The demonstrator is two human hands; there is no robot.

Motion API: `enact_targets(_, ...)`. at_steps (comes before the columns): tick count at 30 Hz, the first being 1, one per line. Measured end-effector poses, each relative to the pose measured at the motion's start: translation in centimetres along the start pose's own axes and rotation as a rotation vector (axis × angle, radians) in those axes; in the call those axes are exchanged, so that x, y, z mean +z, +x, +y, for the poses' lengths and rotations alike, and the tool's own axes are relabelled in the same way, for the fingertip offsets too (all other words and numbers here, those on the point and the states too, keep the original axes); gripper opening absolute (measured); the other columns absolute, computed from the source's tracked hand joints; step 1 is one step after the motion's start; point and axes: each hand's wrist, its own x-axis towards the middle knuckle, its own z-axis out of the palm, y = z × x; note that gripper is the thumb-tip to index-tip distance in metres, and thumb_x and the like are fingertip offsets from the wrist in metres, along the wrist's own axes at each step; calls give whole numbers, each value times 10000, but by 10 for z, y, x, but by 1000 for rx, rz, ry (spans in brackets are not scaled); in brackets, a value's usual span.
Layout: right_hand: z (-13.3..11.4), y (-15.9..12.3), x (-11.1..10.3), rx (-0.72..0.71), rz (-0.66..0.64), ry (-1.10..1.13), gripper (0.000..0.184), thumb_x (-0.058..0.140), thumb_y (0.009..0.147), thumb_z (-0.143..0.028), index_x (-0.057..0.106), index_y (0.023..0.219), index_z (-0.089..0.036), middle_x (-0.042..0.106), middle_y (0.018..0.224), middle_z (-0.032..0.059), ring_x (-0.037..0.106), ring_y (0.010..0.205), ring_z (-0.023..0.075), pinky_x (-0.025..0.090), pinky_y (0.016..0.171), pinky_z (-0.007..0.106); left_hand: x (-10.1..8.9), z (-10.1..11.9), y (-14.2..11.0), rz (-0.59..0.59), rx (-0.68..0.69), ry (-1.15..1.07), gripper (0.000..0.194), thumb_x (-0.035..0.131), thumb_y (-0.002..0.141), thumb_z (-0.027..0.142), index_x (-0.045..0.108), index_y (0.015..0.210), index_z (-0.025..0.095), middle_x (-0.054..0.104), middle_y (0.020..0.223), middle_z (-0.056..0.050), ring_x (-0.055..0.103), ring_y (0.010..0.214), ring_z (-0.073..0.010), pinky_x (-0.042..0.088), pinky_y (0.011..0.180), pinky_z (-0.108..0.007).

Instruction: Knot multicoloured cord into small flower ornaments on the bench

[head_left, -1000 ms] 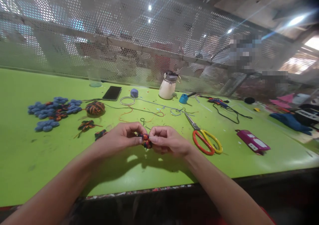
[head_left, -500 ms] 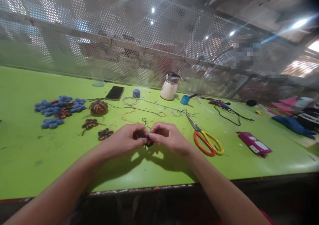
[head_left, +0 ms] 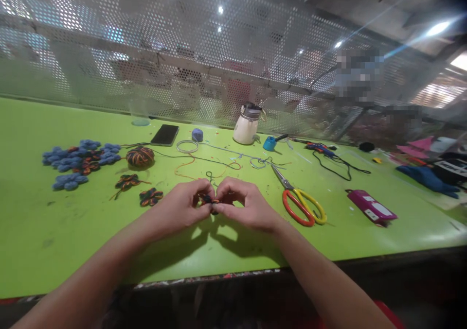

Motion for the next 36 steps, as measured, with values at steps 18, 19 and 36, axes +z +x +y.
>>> enact_targets(18,9,4,5,404,-76,658,305,696,713,-412,525,708,-160,388,454,-95,244,371,32,140,380,193,1,-2,4,78,-52,-7,117,526,741,264,577,703,165,542,634,12,489,610,-132,376,575,-252)
enact_targets(19,10,4,5,415,-100,682,303,690,722,-410,518,710,-162,374,445,-100,228,365,30,123,375,191,2,-2,4,89,-66,-4,109,529,732,256,573,693,165,533,625,15,482,605,-131,371,571,-251)
enact_targets(36,9,3,2,360,-68,587,312,676,751,-436,532,729,-160,485,506,-68,360,394,37,243,366,167,-8,-2,2,-20,-145,-480,172,606,777,329,627,777,159,621,725,-4,541,702,-135,410,660,-250)
